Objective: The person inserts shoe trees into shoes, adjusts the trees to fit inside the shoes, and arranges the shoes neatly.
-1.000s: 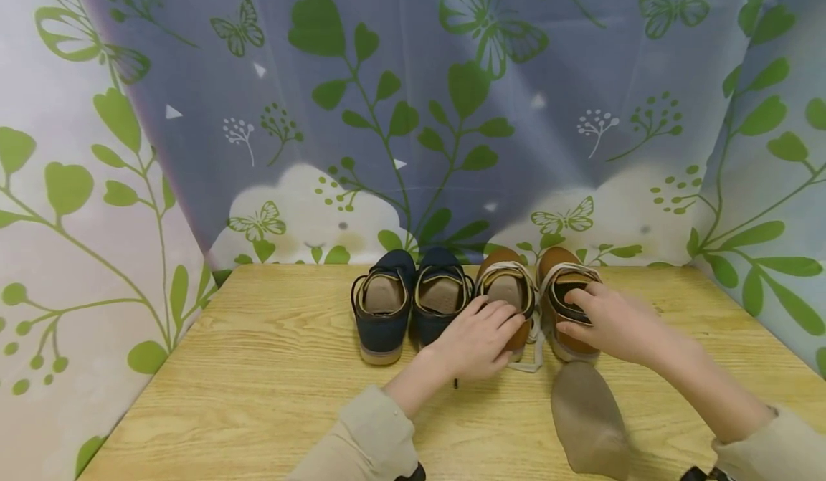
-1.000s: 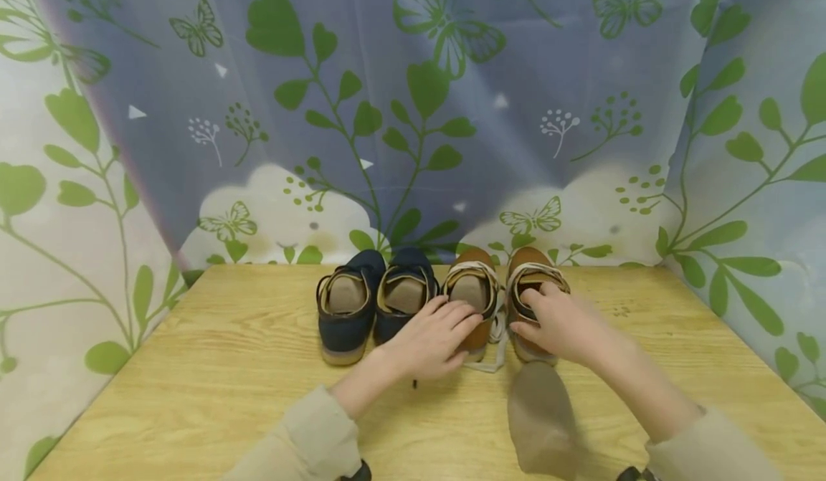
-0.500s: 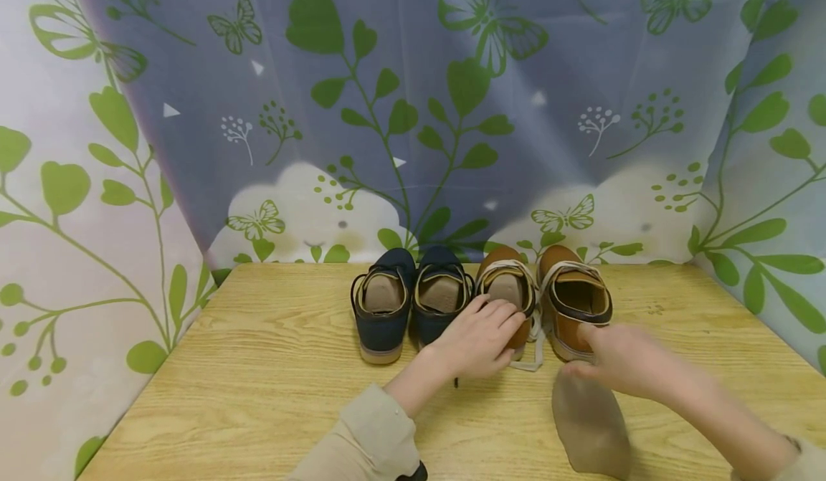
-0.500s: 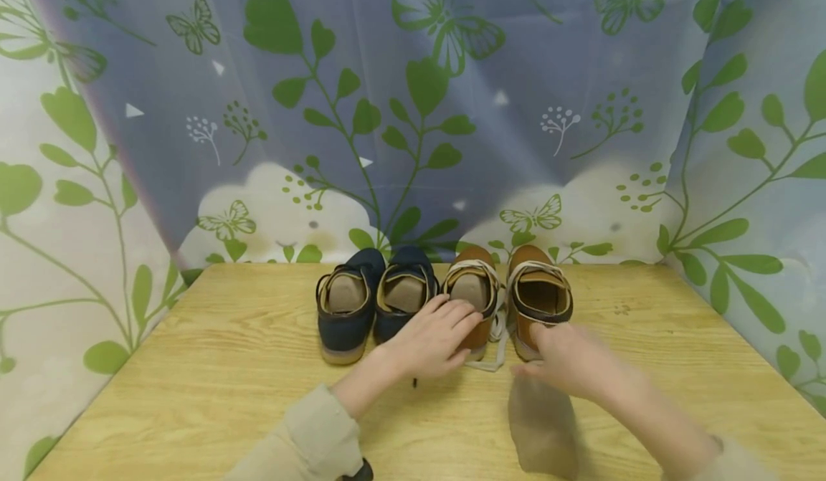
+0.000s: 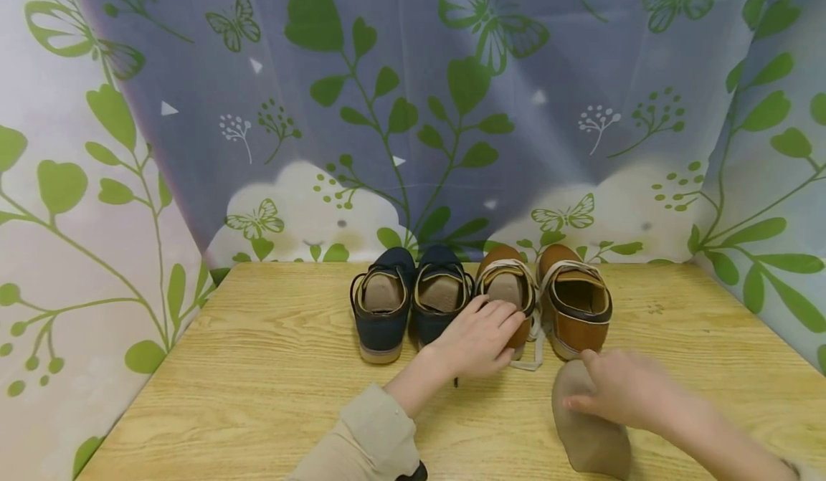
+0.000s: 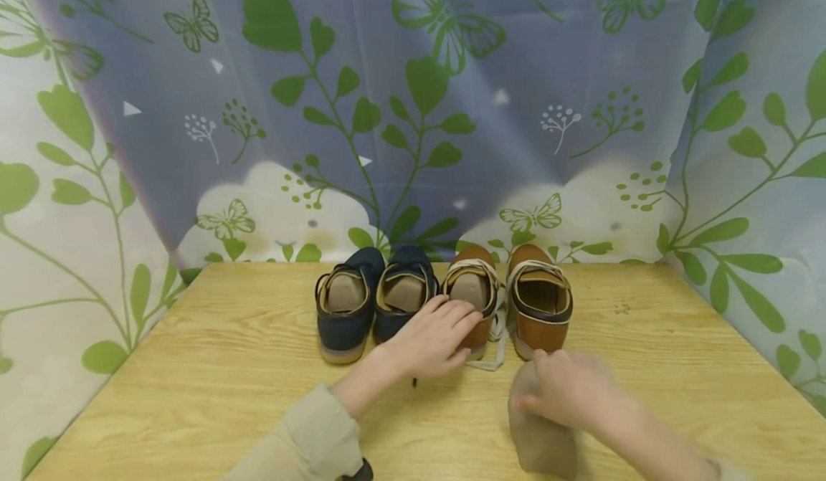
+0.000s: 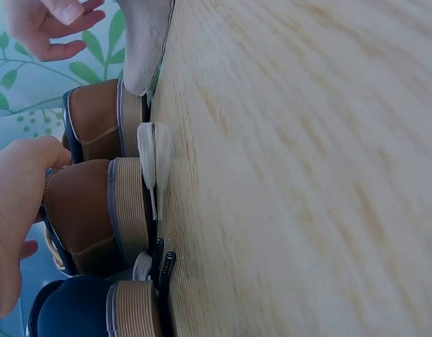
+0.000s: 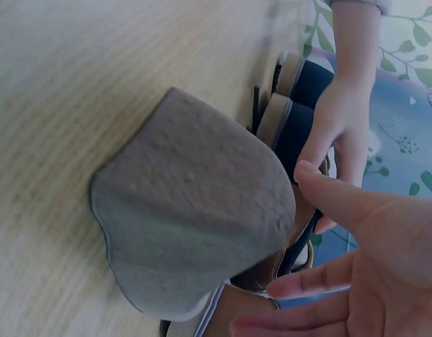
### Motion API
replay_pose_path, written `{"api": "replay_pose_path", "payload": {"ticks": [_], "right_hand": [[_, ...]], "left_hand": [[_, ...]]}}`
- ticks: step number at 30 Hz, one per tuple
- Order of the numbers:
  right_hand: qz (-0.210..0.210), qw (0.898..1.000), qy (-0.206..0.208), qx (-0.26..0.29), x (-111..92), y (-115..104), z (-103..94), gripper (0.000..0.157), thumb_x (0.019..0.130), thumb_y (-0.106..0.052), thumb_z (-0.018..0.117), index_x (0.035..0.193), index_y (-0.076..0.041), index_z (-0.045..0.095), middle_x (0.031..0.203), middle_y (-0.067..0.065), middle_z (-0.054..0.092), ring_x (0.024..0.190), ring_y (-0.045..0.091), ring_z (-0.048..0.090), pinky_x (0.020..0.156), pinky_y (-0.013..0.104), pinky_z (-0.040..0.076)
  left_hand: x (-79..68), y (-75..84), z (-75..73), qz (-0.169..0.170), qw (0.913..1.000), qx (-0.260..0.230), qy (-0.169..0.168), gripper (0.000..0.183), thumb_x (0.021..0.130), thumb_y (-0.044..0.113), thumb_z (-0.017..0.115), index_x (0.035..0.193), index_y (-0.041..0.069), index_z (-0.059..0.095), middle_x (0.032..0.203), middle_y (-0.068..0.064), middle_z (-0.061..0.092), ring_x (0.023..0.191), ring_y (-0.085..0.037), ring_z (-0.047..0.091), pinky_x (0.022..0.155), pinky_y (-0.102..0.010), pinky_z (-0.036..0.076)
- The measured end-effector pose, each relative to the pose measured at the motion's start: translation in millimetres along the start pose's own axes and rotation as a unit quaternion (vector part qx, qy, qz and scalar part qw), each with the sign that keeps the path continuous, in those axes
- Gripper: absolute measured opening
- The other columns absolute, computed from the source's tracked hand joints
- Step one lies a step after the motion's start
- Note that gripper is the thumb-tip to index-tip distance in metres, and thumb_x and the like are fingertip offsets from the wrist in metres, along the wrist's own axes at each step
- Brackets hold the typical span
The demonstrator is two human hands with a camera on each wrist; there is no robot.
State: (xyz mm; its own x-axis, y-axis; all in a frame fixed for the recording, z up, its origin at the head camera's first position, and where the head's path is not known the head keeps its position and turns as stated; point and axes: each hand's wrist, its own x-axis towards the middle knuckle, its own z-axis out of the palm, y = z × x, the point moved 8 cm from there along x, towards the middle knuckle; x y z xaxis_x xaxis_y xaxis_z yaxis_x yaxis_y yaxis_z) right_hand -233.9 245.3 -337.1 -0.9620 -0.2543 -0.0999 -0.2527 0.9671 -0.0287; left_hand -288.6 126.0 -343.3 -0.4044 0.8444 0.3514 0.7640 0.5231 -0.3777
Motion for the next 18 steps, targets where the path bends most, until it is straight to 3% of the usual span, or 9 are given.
{"api": "replay_pose_path", "payload": {"ticks": [5,18], "right_hand": [[0.008,0.999,0.007,-0.031,-5,-2,10.2,0.077,0.068,-0.059,0.069,0.108,0.006,0.059,0.078,0.01,0.063,0.067,0.027,0.062,0.051,0.041,0.049],[0.014,0.997,0.052,-0.049,-18,-7,19.3,0.055,0.064,-0.052,0.075,0.086,-0.007,0.052,0.059,-0.002,0.048,0.051,0.015,0.05,0.042,0.035,0.041]], "left_hand": [[0.6,0.3,-0.2,-0.002,1.0,0.003,-0.006,0.049,0.09,0.043,0.05,0.13,0.015,0.049,0.126,0.001,0.05,0.119,-0.015,0.045,0.102,-0.037,0.03],[1.2,1.0,-1.3,-0.004,1.0,0.003,-0.002,0.049,0.09,0.043,0.05,0.13,0.014,0.05,0.125,0.0,0.051,0.118,-0.015,0.046,0.102,-0.037,0.032]]}}
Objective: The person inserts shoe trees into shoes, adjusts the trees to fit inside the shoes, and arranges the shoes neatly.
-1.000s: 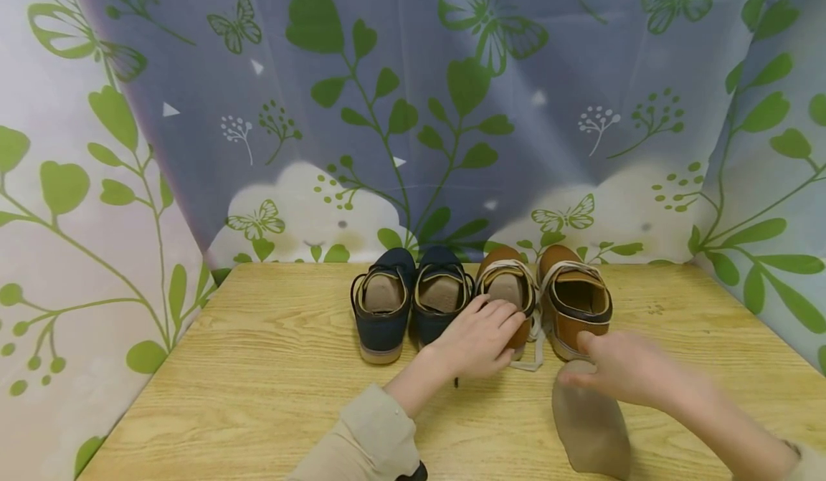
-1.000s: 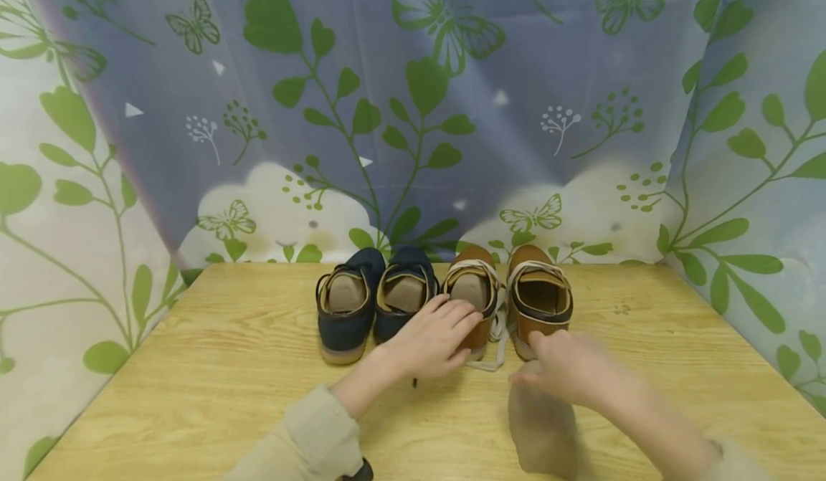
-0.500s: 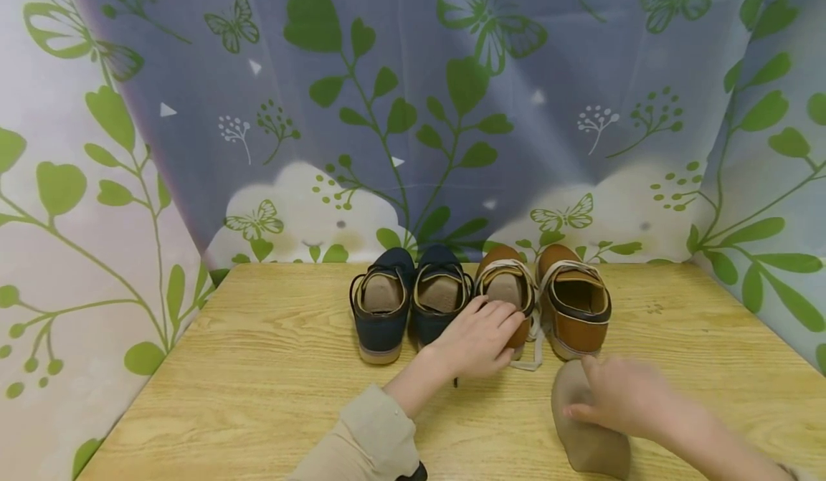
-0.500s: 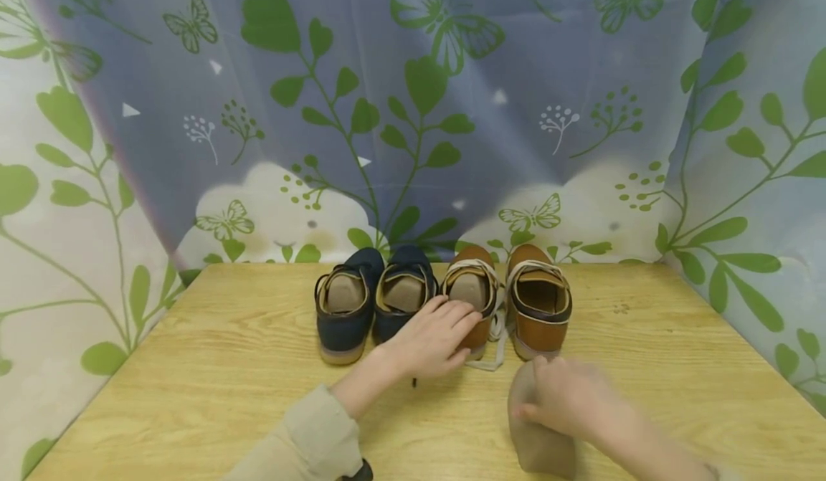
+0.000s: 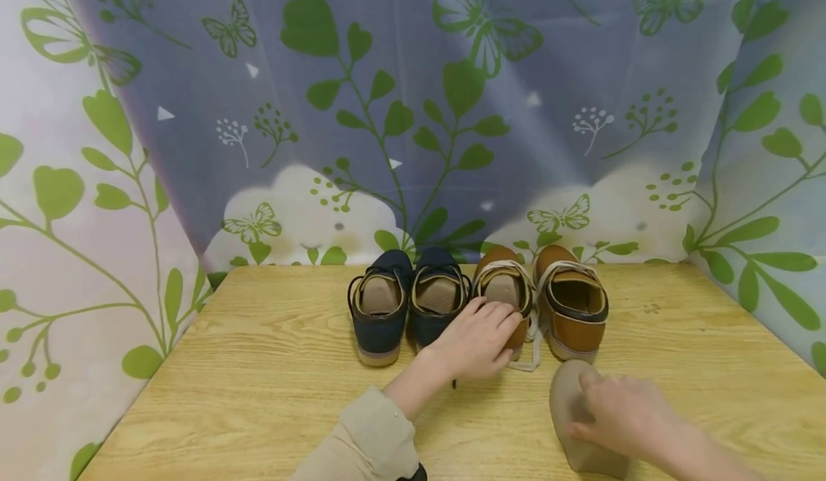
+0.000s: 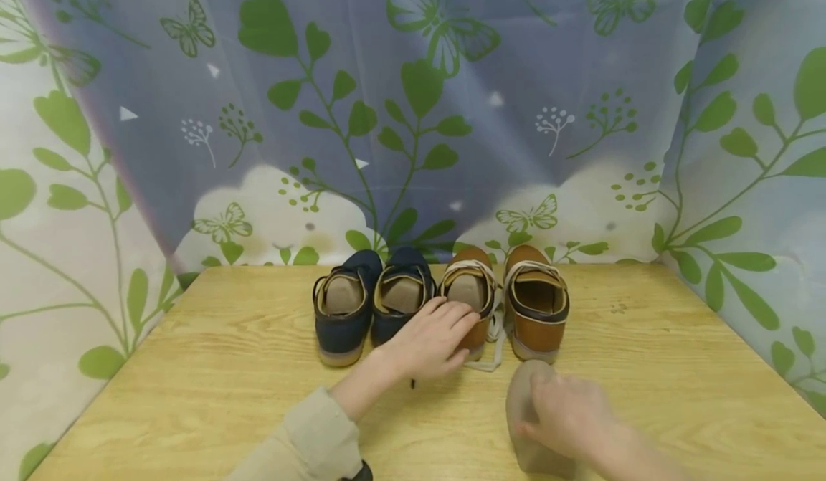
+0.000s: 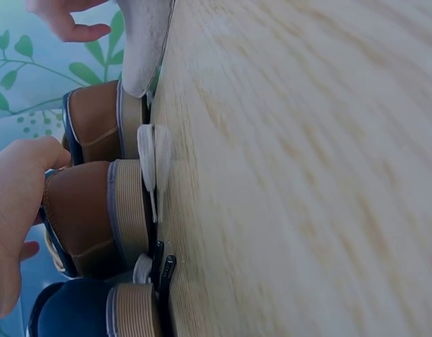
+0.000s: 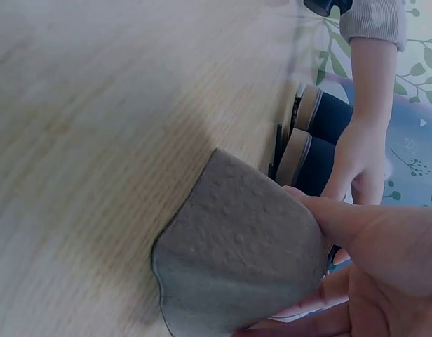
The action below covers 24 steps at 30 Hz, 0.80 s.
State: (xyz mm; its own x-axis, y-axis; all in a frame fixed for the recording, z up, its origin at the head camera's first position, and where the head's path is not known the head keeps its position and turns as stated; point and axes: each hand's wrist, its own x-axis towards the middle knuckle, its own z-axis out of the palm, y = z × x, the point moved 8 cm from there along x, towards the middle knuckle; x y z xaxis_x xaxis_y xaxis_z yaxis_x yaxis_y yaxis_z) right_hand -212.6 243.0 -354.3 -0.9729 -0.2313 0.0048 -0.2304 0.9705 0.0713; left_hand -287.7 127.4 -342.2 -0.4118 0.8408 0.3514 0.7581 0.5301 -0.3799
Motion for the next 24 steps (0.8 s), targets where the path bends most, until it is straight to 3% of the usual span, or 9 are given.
{"api": "replay_pose_path", "payload": {"ticks": [9,13,17,24], "right_hand": [[0.009,1.0,-0.014,-0.017,-4.5,-4.2,4.2,0.058,0.062,-0.059,0.073,0.083,-0.009,0.052,0.058,-0.003,0.047,0.05,0.014,0.046,0.042,0.036,0.04],[0.006,0.999,-0.005,-0.033,-4.6,-6.0,4.7,0.063,0.061,-0.059,0.074,0.094,-0.007,0.058,0.06,-0.002,0.051,0.049,0.016,0.048,0.041,0.036,0.04],[0.004,1.0,0.0,-0.031,-4.4,-5.9,6.2,0.071,0.061,-0.053,0.076,0.109,-0.004,0.058,0.062,0.001,0.054,0.051,0.019,0.051,0.041,0.038,0.041],[0.01,1.0,0.014,0.018,-3.7,-4.1,6.8,0.059,0.066,-0.036,0.078,0.106,-0.002,0.052,0.07,0.009,0.049,0.056,0.021,0.051,0.042,0.037,0.041]], "left_hand": [[-0.2,-0.1,-1.2,0.001,0.9999,-0.008,0.006,0.047,0.09,0.041,0.052,0.128,0.014,0.051,0.124,0.0,0.052,0.117,-0.015,0.047,0.101,-0.037,0.033],[0.0,-0.1,0.0,0.002,0.9999,-0.011,0.004,0.047,0.09,0.041,0.051,0.128,0.014,0.05,0.123,0.0,0.051,0.117,-0.015,0.047,0.1,-0.036,0.033],[0.3,-0.5,0.7,0.001,0.9999,-0.015,0.0,0.047,0.091,0.041,0.05,0.128,0.014,0.05,0.124,0.0,0.051,0.117,-0.015,0.046,0.1,-0.036,0.033],[0.4,-0.7,-0.1,0.003,0.9999,-0.012,0.001,0.045,0.091,0.039,0.05,0.128,0.014,0.05,0.124,0.0,0.051,0.116,-0.015,0.047,0.098,-0.035,0.035]]}}
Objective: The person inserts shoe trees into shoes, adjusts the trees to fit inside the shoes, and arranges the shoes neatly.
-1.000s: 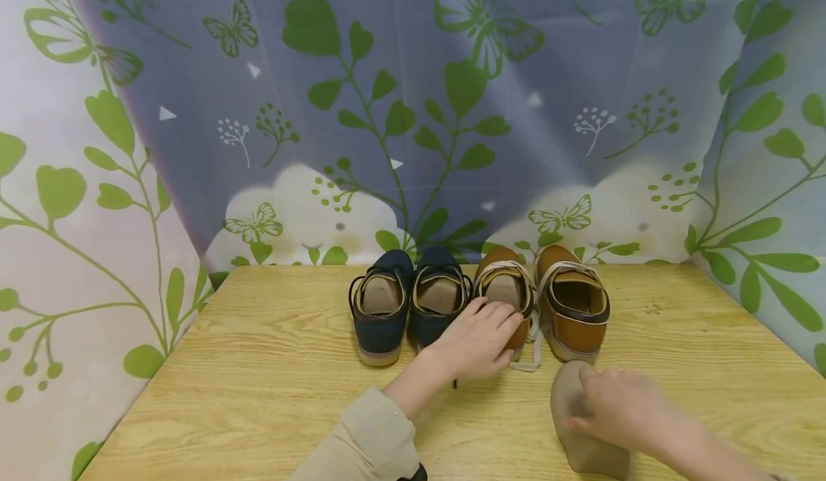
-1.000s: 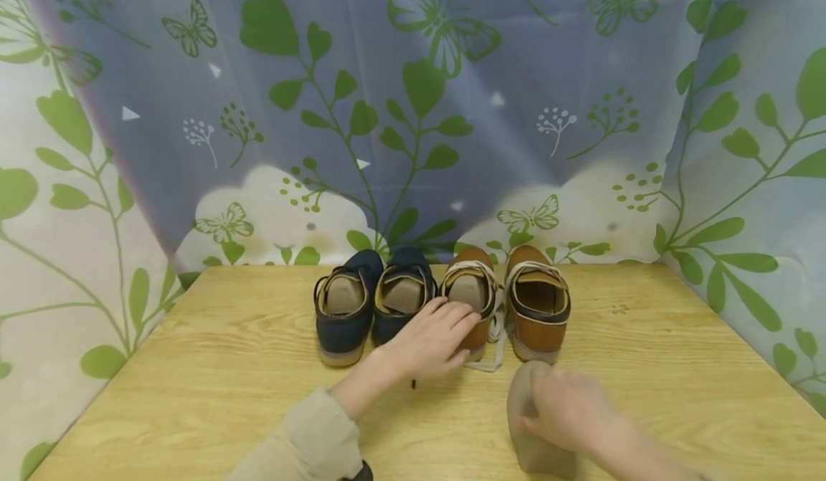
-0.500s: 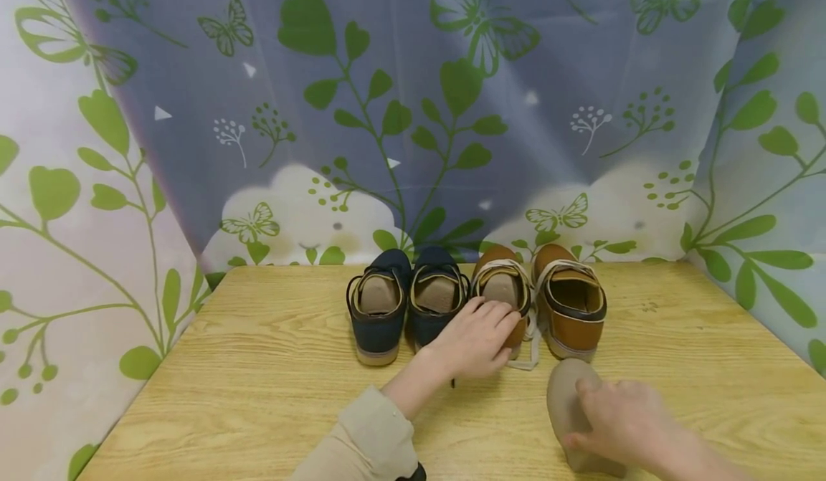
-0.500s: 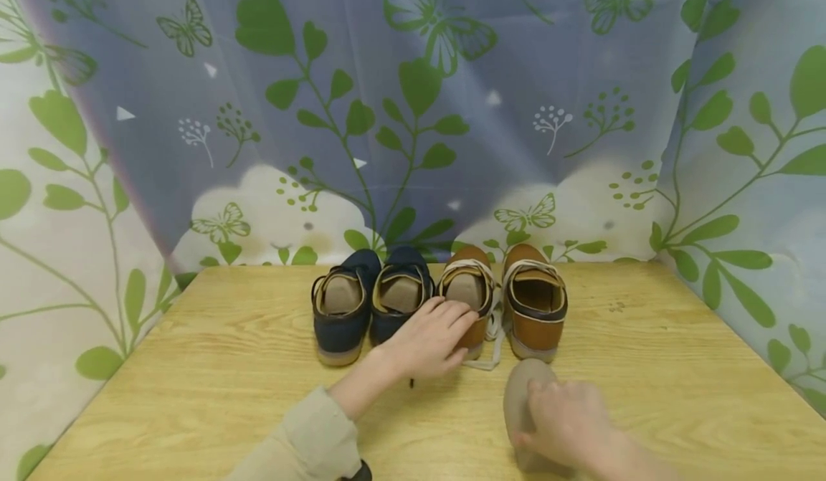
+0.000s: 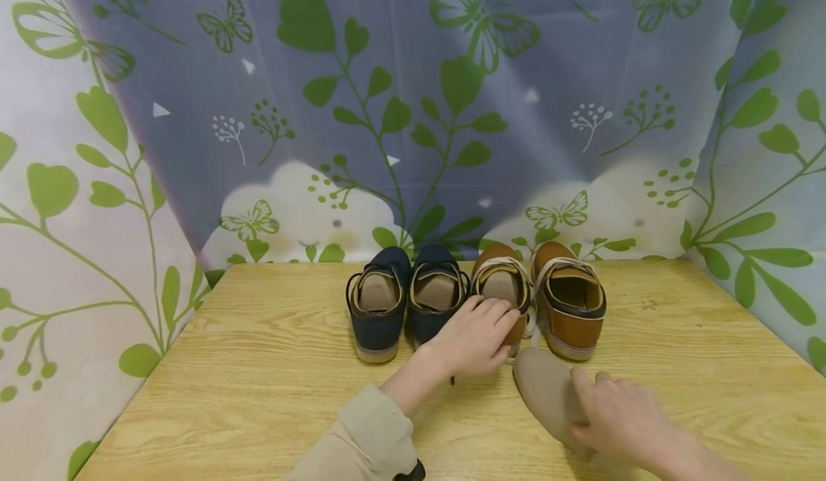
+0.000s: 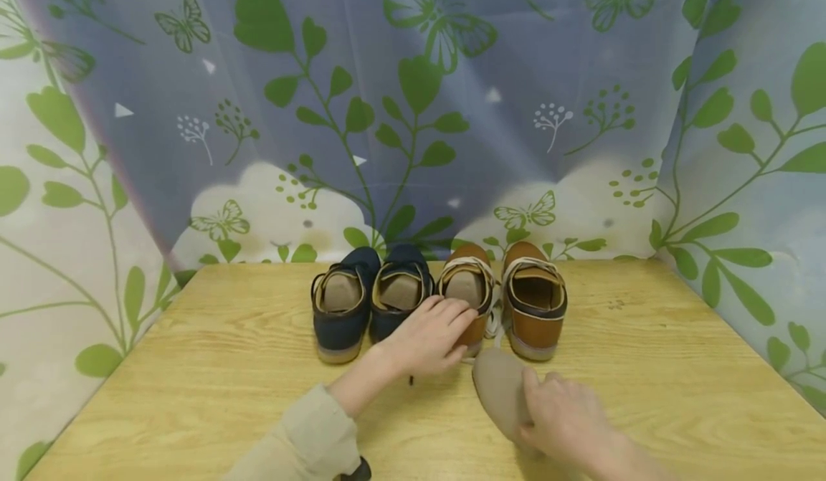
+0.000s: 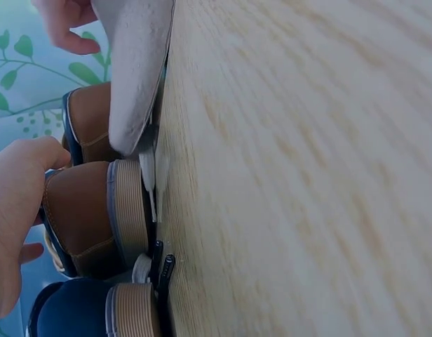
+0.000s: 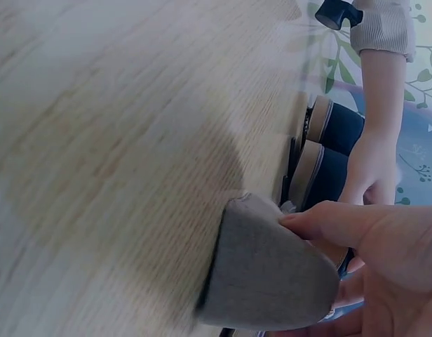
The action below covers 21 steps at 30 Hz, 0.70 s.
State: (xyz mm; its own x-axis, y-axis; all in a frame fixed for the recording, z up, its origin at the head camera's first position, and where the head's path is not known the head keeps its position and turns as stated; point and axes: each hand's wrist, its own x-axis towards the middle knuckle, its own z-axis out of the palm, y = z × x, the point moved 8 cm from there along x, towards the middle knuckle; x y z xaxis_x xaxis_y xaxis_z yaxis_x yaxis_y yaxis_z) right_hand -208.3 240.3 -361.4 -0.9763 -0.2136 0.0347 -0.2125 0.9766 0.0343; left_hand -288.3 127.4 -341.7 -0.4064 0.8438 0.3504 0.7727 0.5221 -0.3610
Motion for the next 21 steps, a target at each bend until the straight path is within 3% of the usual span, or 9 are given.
{"api": "replay_pose_path", "payload": {"ticks": [8,17,21], "right_hand": [[-0.016,0.999,0.029,0.04,-0.5,-1.6,-2.1,0.056,0.065,-0.031,0.079,0.102,0.001,0.051,0.073,0.01,0.046,0.056,0.02,0.049,0.045,0.034,0.04],[-0.02,0.996,0.043,0.072,-2.4,4.3,-7.4,0.067,0.065,-0.024,0.078,0.115,0.008,0.048,0.082,0.015,0.047,0.059,0.02,0.051,0.051,0.035,0.045],[-0.024,0.995,0.052,0.083,-3.2,6.0,-10.2,0.061,0.065,-0.02,0.076,0.113,0.006,0.048,0.08,0.012,0.045,0.054,0.017,0.048,0.047,0.032,0.042]], "left_hand": [[-1.2,0.6,-1.8,0.0,1.0,0.002,0.008,0.045,0.09,0.039,0.051,0.127,0.014,0.051,0.122,0.0,0.051,0.114,-0.015,0.048,0.097,-0.035,0.036],[-0.8,0.6,-2.1,-0.001,1.0,0.0,0.007,0.046,0.09,0.04,0.051,0.128,0.013,0.05,0.123,-0.001,0.051,0.114,-0.016,0.048,0.097,-0.035,0.036],[-0.6,0.5,-1.9,-0.002,1.0,-0.001,0.005,0.047,0.09,0.04,0.051,0.128,0.013,0.05,0.123,-0.001,0.05,0.114,-0.016,0.048,0.097,-0.035,0.036]]}}
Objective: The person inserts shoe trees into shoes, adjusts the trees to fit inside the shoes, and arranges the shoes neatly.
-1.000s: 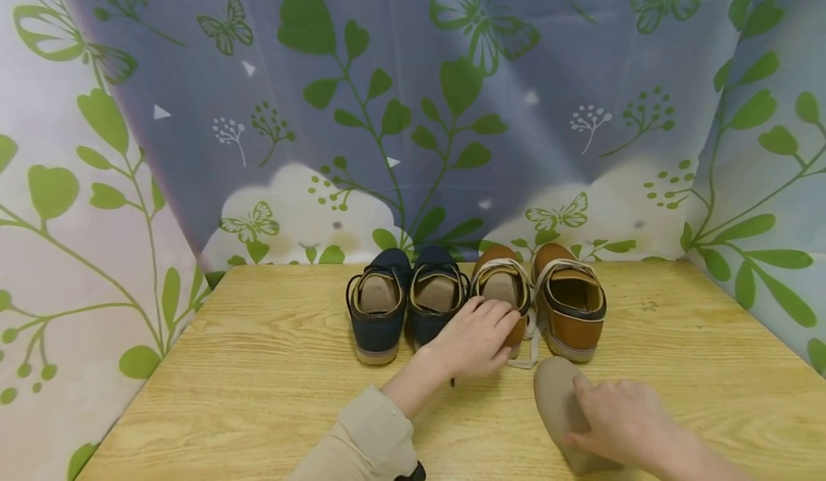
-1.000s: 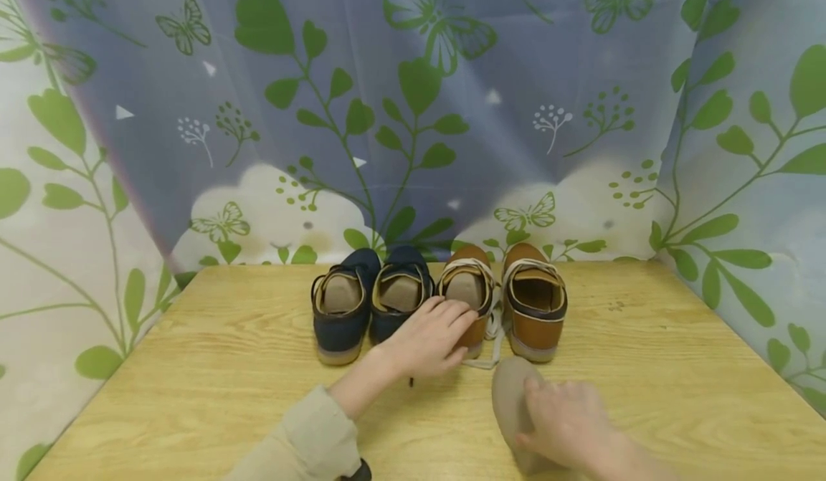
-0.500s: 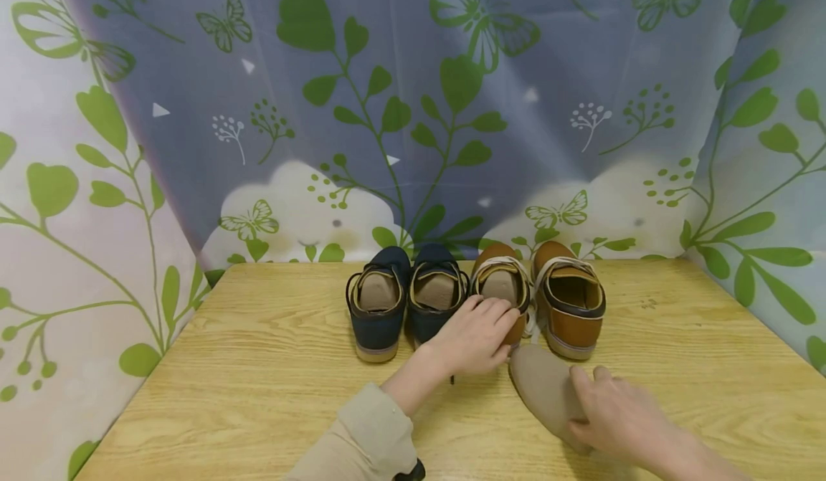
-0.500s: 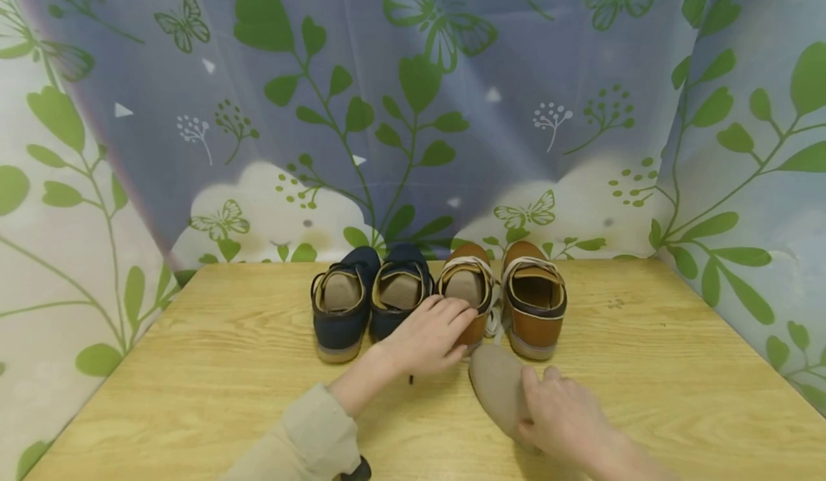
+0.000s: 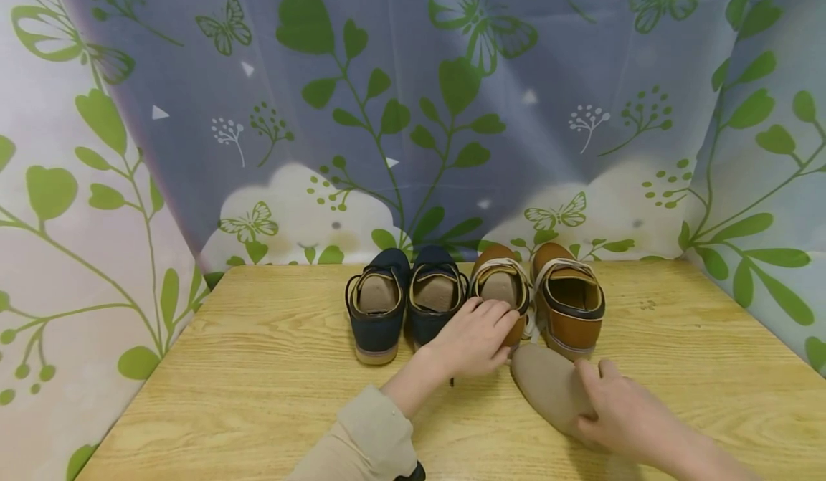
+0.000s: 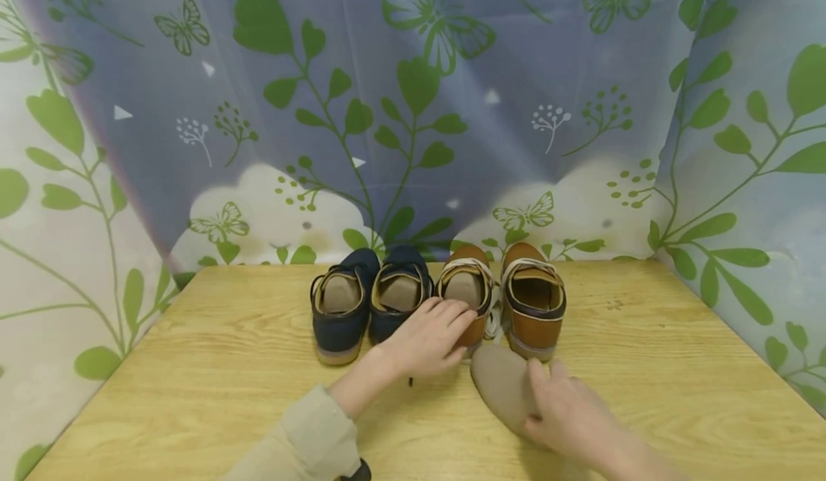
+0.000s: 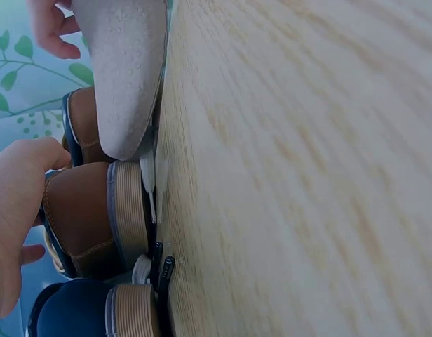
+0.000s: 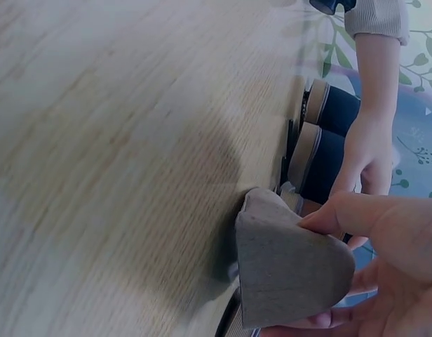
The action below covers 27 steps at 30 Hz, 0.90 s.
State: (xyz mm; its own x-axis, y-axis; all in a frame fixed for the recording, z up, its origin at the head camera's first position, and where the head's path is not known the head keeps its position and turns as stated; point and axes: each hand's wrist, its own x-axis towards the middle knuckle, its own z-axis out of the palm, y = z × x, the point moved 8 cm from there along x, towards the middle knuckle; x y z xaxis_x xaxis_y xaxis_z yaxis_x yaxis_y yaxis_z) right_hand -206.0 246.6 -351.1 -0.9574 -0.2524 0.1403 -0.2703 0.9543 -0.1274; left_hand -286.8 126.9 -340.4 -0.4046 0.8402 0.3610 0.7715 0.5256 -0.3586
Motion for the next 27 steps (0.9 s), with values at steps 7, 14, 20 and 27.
{"api": "replay_pose_path", "payload": {"ticks": [7,14,20,27], "right_hand": [[-0.006,1.0,0.001,0.027,0,0,-3.4,0.056,0.066,-0.015,0.074,0.111,0.003,0.048,0.079,0.008,0.043,0.052,0.013,0.043,0.045,0.026,0.039],[-0.025,0.999,0.011,0.021,2,-1,-7.9,0.047,0.065,-0.015,0.074,0.104,0.0,0.053,0.077,0.005,0.043,0.056,0.011,0.039,0.046,0.026,0.036],[-0.032,0.999,0.037,0.016,0,-1,-17.1,0.038,0.066,-0.012,0.073,0.098,-0.004,0.055,0.075,0.002,0.039,0.056,0.01,0.036,0.045,0.024,0.033],[-0.027,0.998,0.054,-0.003,0,1,-28.1,0.04,0.069,-0.015,0.073,0.103,-0.004,0.056,0.076,0.002,0.04,0.054,0.008,0.037,0.043,0.024,0.033]], "left_hand": [[0.0,0.4,-0.4,0.002,1.0,0.003,0.003,0.046,0.09,0.039,0.051,0.128,0.013,0.05,0.123,-0.001,0.051,0.113,-0.016,0.048,0.096,-0.034,0.036],[-0.5,0.2,-0.4,0.002,1.0,0.002,0.007,0.045,0.091,0.039,0.05,0.128,0.013,0.05,0.123,-0.001,0.05,0.113,-0.016,0.048,0.095,-0.034,0.037],[-0.9,0.0,0.6,0.001,0.9999,0.005,0.013,0.046,0.091,0.04,0.05,0.128,0.013,0.05,0.124,-0.001,0.05,0.113,-0.016,0.048,0.095,-0.034,0.037],[-0.6,0.7,0.7,-0.001,1.0,0.002,0.004,0.047,0.091,0.041,0.05,0.129,0.014,0.049,0.125,-0.001,0.049,0.114,-0.016,0.047,0.096,-0.034,0.036]]}}
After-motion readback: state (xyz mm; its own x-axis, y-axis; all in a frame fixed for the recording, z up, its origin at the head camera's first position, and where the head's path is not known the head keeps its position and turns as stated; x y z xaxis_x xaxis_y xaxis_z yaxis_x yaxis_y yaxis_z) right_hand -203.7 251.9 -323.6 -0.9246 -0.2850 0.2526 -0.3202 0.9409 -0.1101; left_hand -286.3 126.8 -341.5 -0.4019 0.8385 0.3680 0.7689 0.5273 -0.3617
